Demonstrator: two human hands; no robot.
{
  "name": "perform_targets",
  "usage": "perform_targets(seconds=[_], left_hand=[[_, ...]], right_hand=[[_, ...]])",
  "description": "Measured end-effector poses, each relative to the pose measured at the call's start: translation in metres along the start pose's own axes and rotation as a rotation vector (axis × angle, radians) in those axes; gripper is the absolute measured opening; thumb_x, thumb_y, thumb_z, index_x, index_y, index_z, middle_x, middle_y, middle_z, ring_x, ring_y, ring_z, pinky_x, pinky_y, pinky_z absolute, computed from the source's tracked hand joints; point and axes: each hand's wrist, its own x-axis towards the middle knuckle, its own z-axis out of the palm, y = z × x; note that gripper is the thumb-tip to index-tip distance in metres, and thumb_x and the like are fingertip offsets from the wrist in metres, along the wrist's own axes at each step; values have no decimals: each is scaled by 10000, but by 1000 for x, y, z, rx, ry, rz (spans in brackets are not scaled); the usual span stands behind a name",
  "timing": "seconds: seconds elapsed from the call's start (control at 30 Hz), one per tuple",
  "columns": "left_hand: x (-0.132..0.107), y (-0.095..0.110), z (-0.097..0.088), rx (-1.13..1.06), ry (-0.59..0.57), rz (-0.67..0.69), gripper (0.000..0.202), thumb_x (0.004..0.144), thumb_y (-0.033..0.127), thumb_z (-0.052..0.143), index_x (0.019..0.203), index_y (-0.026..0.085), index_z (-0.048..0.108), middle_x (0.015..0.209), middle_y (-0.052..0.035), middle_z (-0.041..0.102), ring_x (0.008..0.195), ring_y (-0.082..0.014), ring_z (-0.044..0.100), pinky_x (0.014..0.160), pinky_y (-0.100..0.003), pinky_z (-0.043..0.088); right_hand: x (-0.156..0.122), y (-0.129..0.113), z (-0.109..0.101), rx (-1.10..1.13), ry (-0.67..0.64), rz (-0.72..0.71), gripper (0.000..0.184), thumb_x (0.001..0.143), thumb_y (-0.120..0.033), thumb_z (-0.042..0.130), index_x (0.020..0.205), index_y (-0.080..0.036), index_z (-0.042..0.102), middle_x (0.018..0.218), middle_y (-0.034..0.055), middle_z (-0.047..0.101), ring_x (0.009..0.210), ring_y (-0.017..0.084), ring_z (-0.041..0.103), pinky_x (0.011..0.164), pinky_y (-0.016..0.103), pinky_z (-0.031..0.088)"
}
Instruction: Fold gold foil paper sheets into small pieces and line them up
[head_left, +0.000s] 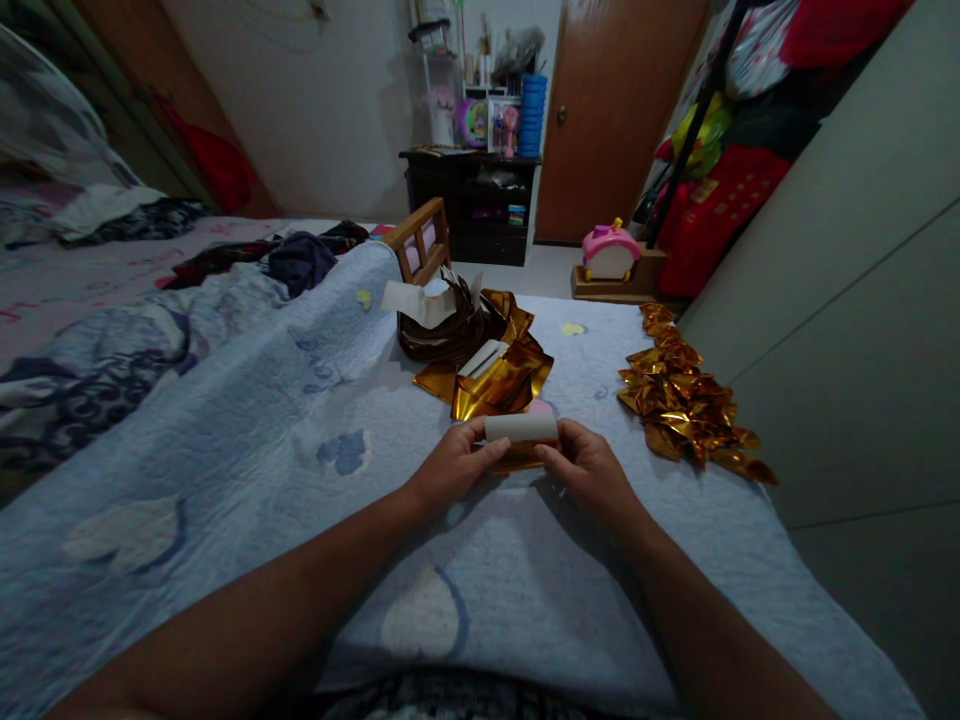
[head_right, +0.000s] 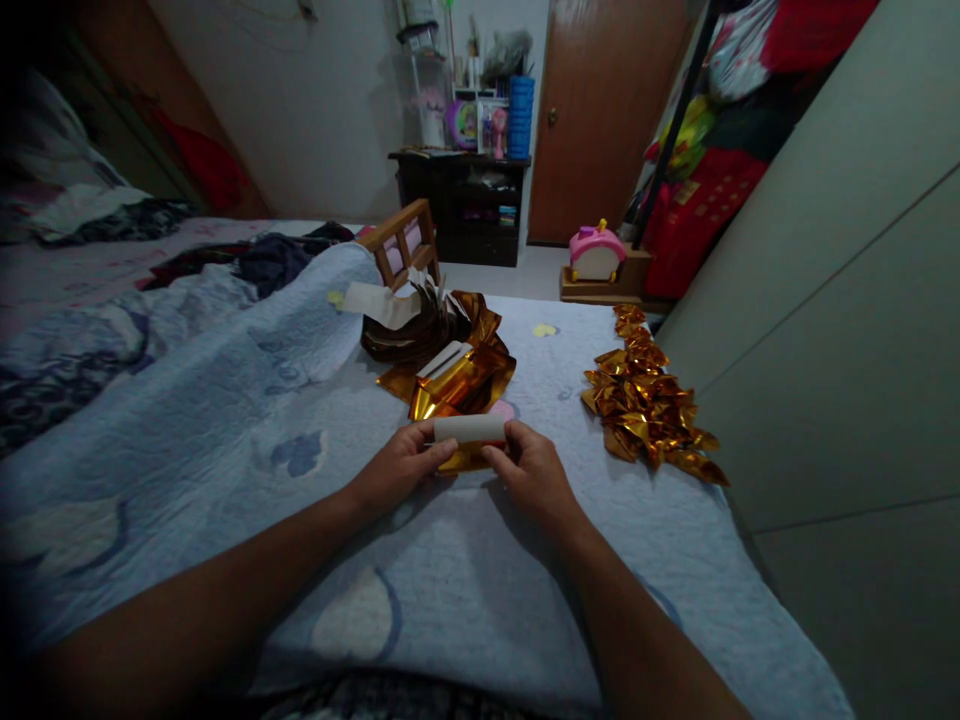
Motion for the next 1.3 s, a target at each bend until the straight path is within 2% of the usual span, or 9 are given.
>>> perform_targets(seconds=[0.1, 0.27, 0.4, 0.67, 0.87, 1.13, 1.3], left_hand=[[0, 1, -2, -6, -36, -50, 459, 842, 479, 710, 1119, 113, 691, 781, -44, 667, 530, -83, 527, 431, -188, 343], [1, 0, -2, -51, -39, -48, 416, 788, 409, 762, 1072, 105, 735, 759, -28, 660, 493, -52, 452, 445, -185, 382], [0, 2, -1, -81, -32, -45, 415, 760, 379, 781, 1061, 96, 749, 807, -60, 700, 536, -73, 504, 471, -193, 425], [0, 0, -1, -117, -5, -29, 405, 734, 364, 810, 1044, 107, 760, 819, -59, 719, 565, -83, 537, 511, -205, 470], [2, -4, -1, -161, -27, -24, 423, 736, 361, 821, 1062, 99, 755, 887, -87, 738, 623, -108, 584, 528, -213, 499], [2, -3, 0, -204, -52, -13, 425, 728, 345, 839, 1076, 115, 757, 825, -65, 729, 631, -108, 594, 559, -210, 509], [3, -6, -1, -218, -65, -14, 461, 727, 351, 846, 1104, 105, 748, 896, -88, 741, 675, -121, 622, 574, -215, 525]], right_hand=[[-1, 0, 1, 48, -5, -13, 194, 831, -359, 621, 924, -189, 630, 849, 29, 671, 764, 185, 625, 710, 313, 504], [0, 1, 3, 92, -4, -35, 184, 822, -336, 628, 939, -194, 629, 904, 44, 681, 819, 198, 642, 773, 343, 524], [-1, -1, 2, 126, -27, -41, 205, 824, -342, 636, 965, -193, 632, 875, 32, 668, 825, 197, 644, 786, 340, 532], [-5, -10, 1, 47, -30, -25, 227, 885, -406, 579, 904, -187, 636, 820, 24, 634, 725, 171, 573, 665, 287, 468], [-6, -13, 2, -11, -28, -32, 246, 888, -404, 565, 865, -176, 655, 682, -11, 527, 627, 143, 467, 579, 268, 389], [-8, -13, 2, -21, -11, -65, 248, 895, -411, 581, 843, -188, 676, 723, 19, 602, 694, 176, 543, 632, 286, 442], [-8, -13, 2, 3, -16, -86, 282, 900, -428, 575, 818, -176, 671, 745, 33, 630, 702, 173, 563, 630, 275, 447]])
